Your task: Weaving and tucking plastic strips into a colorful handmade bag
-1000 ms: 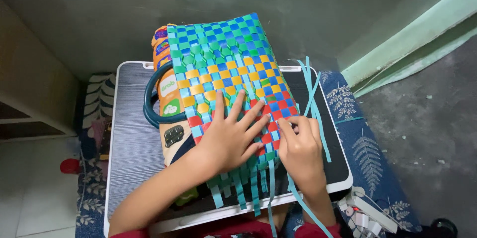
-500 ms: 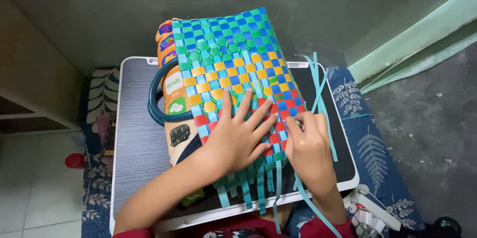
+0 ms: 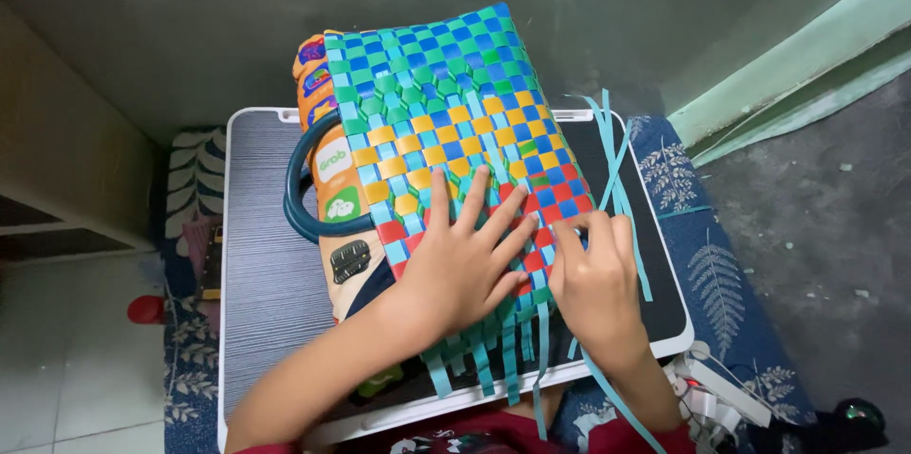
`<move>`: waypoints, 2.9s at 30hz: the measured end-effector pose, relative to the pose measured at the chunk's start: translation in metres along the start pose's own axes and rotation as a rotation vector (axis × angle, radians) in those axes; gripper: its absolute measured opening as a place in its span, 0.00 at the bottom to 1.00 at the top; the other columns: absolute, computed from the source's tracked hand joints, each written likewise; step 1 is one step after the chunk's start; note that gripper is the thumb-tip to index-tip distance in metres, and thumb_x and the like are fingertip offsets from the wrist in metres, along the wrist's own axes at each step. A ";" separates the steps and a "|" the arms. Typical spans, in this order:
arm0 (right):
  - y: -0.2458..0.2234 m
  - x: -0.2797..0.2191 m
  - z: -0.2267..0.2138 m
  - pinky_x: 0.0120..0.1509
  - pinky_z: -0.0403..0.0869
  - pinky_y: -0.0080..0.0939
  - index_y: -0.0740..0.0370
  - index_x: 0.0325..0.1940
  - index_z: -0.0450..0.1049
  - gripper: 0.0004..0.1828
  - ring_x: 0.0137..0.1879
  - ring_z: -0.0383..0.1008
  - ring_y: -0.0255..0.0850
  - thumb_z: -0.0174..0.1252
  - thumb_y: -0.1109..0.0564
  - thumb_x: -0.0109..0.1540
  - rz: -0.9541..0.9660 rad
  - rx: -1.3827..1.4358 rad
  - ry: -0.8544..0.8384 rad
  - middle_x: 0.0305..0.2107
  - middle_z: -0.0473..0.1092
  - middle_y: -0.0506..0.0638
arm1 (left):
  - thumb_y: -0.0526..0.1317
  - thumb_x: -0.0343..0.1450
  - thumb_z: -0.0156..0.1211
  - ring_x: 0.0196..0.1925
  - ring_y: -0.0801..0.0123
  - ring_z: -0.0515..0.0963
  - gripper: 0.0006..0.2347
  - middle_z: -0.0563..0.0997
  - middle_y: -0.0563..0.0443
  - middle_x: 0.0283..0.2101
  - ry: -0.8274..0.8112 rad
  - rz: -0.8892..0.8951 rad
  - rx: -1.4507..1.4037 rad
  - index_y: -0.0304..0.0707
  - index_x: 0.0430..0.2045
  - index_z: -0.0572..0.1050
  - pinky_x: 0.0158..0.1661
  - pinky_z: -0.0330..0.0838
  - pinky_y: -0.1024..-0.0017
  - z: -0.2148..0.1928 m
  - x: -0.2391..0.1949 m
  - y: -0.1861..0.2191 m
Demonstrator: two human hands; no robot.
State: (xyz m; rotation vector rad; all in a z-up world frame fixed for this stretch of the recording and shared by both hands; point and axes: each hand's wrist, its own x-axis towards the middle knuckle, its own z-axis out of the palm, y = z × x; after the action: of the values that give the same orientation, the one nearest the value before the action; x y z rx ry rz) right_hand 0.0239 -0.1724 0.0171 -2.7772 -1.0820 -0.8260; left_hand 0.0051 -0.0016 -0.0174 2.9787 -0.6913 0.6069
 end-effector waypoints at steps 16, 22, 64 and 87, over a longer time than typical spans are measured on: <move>0.009 0.013 -0.004 0.39 0.65 0.48 0.69 0.34 0.71 0.02 0.34 0.60 0.51 0.53 0.69 0.58 -0.040 0.088 -0.089 0.31 0.63 0.57 | 0.61 0.68 0.37 0.68 0.35 0.54 0.26 0.58 0.49 0.67 0.014 -0.007 -0.020 0.54 0.59 0.62 0.58 0.46 0.28 -0.004 0.000 0.000; 0.001 0.012 -0.002 0.37 0.65 0.44 0.69 0.34 0.72 0.04 0.32 0.60 0.49 0.52 0.72 0.60 -0.039 0.141 0.038 0.30 0.64 0.56 | 0.60 0.68 0.35 0.68 0.35 0.53 0.27 0.58 0.48 0.67 0.004 -0.012 -0.004 0.53 0.59 0.61 0.58 0.44 0.27 -0.001 0.000 0.003; 0.069 -0.007 0.038 0.73 0.43 0.60 0.66 0.70 0.50 0.30 0.72 0.42 0.62 0.41 0.51 0.66 0.385 0.969 -0.267 0.64 0.47 0.65 | 0.54 0.70 0.36 0.69 0.37 0.48 0.23 0.56 0.46 0.67 -0.117 0.024 -0.142 0.49 0.59 0.61 0.58 0.37 0.27 -0.020 -0.006 -0.002; -0.008 -0.003 -0.011 0.48 0.74 0.43 0.65 0.42 0.76 0.09 0.44 0.72 0.47 0.59 0.64 0.58 0.139 0.300 0.121 0.39 0.71 0.53 | 0.57 0.72 0.38 0.56 0.50 0.65 0.21 0.70 0.45 0.53 -0.135 0.081 -0.142 0.47 0.51 0.67 0.49 0.58 0.40 0.044 0.174 -0.060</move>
State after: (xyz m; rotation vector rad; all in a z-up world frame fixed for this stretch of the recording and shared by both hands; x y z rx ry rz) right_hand 0.0116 -0.1710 0.0240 -2.4858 -0.8979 -0.7363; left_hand 0.1908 -0.0254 0.0117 2.8911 -0.8301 0.3459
